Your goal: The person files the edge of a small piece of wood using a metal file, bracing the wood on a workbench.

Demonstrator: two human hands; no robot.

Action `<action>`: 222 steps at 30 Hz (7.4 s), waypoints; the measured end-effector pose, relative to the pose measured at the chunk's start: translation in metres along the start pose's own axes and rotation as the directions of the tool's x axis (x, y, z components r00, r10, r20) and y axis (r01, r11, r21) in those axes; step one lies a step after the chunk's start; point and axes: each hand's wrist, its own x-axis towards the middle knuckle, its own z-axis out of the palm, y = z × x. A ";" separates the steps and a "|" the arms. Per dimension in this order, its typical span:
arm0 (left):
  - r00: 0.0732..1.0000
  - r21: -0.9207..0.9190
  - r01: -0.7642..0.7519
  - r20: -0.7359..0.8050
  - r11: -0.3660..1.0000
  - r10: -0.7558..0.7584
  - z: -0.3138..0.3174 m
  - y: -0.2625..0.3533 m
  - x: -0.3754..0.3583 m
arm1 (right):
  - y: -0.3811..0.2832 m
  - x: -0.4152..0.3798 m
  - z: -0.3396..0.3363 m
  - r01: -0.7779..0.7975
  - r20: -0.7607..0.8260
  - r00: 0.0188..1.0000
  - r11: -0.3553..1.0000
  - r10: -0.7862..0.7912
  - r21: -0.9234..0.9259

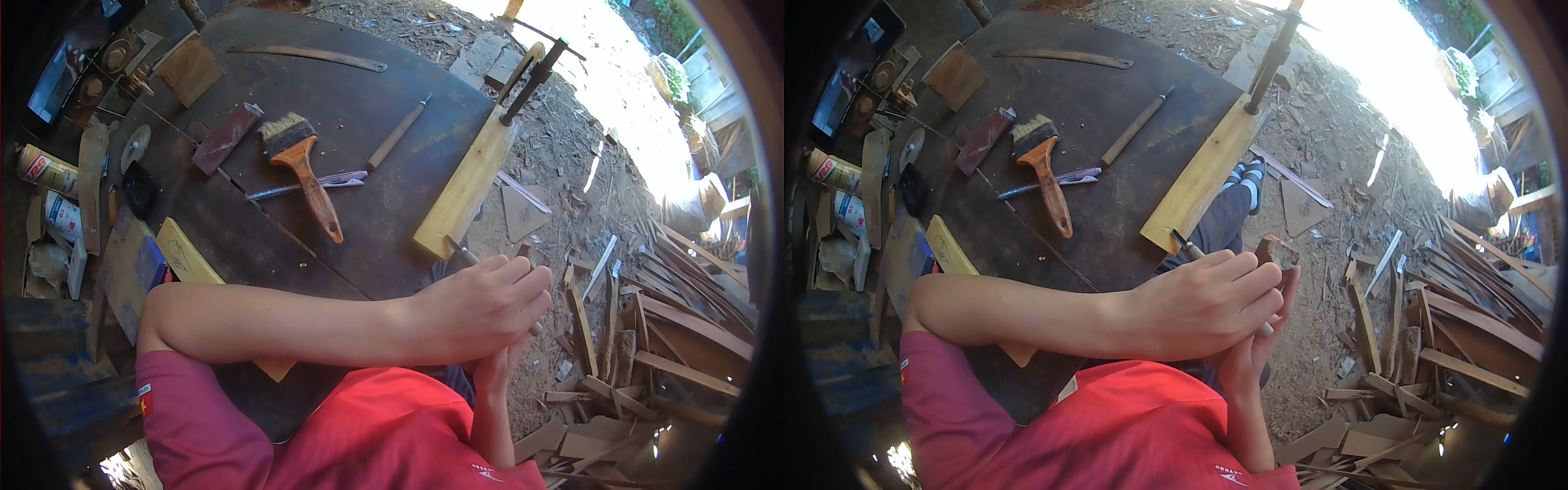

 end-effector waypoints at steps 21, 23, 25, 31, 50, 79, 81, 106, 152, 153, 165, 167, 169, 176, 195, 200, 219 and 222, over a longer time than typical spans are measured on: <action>0.963 -0.422 0.185 -0.104 0.888 -0.250 -0.012 -0.005 0.013 | -0.059 0.020 -0.038 0.307 -0.242 0.950 0.734 -0.198 0.606; 0.963 -0.411 0.195 -0.091 0.891 -0.253 -0.010 -0.005 0.014 | -0.057 0.013 -0.037 0.276 -0.256 0.946 0.909 -0.199 0.313; 0.967 -0.382 0.211 -0.055 0.900 -0.250 -0.011 -0.006 0.016 | -0.074 0.012 -0.025 0.241 -0.232 0.948 0.968 -0.219 0.070; 0.964 -0.379 0.196 -0.096 0.904 -0.249 -0.005 -0.006 0.014 | -0.083 0.017 -0.015 0.210 -0.272 0.960 0.805 -0.062 0.555; 0.966 -0.292 0.242 -0.019 0.925 -0.258 -0.005 -0.008 0.012 | -0.066 0.025 -0.044 0.162 -0.260 0.965 0.873 -0.042 0.461; 0.950 -0.360 0.297 0.020 0.884 -0.311 -0.011 -0.013 0.015 | -0.065 0.043 -0.035 0.162 -0.196 0.974 0.961 -0.118 0.225; 0.950 -0.312 0.311 0.068 0.898 -0.306 -0.012 -0.012 0.013 | -0.065 0.038 -0.023 0.194 -0.156 0.970 0.981 -0.188 0.022; 0.946 -0.244 0.324 0.080 0.914 -0.314 -0.012 -0.016 0.007 | -0.054 0.038 -0.019 0.248 -0.054 0.965 0.962 -0.256 -0.115; 0.987 -0.034 0.157 0.037 0.987 -0.156 -0.013 -0.009 0.004 | -0.049 0.025 -0.014 0.072 -0.302 0.949 0.994 -0.092 -0.077; 0.988 -0.026 0.153 0.036 0.988 -0.152 -0.012 -0.011 0.004 | -0.050 0.025 -0.014 0.072 -0.296 0.951 0.995 -0.087 -0.061; 0.982 0.033 0.154 0.103 0.988 -0.156 -0.014 -0.017 0.005 | -0.030 0.024 -0.014 0.188 -0.220 0.957 0.981 -0.191 -0.036; 0.981 0.050 0.158 0.103 0.986 -0.162 -0.015 -0.019 0.005 | -0.049 0.019 0.002 0.118 -0.153 0.982 0.992 -0.109 0.050; 0.983 0.045 0.153 0.094 0.987 -0.156 -0.018 -0.022 0.003 | -0.057 0.017 0.006 0.033 -0.124 0.992 0.983 -0.010 0.178; 0.983 0.052 0.145 0.107 0.988 -0.150 -0.016 -0.024 0.002 | -0.059 0.016 0.006 0.004 -0.129 0.991 0.976 0.025 0.218; 0.980 0.381 0.187 -0.009 0.906 -0.199 -0.030 -0.062 0.012 | -0.060 0.022 0.018 -0.069 -0.057 0.995 0.968 0.086 0.242; 0.954 0.447 0.298 -0.114 0.843 -0.277 -0.035 -0.091 0.011 | -0.062 0.032 0.027 -0.106 0.064 0.994 0.966 0.093 0.237; 0.953 0.638 0.198 0.052 0.744 -0.298 -0.029 -0.054 0.012 | -0.124 0.096 0.022 0.279 0.129 0.958 0.940 -0.258 -0.196; 0.975 0.594 0.167 0.019 0.787 -0.221 -0.009 -0.046 -0.001 | -0.138 0.118 0.038 0.426 0.140 0.904 0.831 -0.404 -0.358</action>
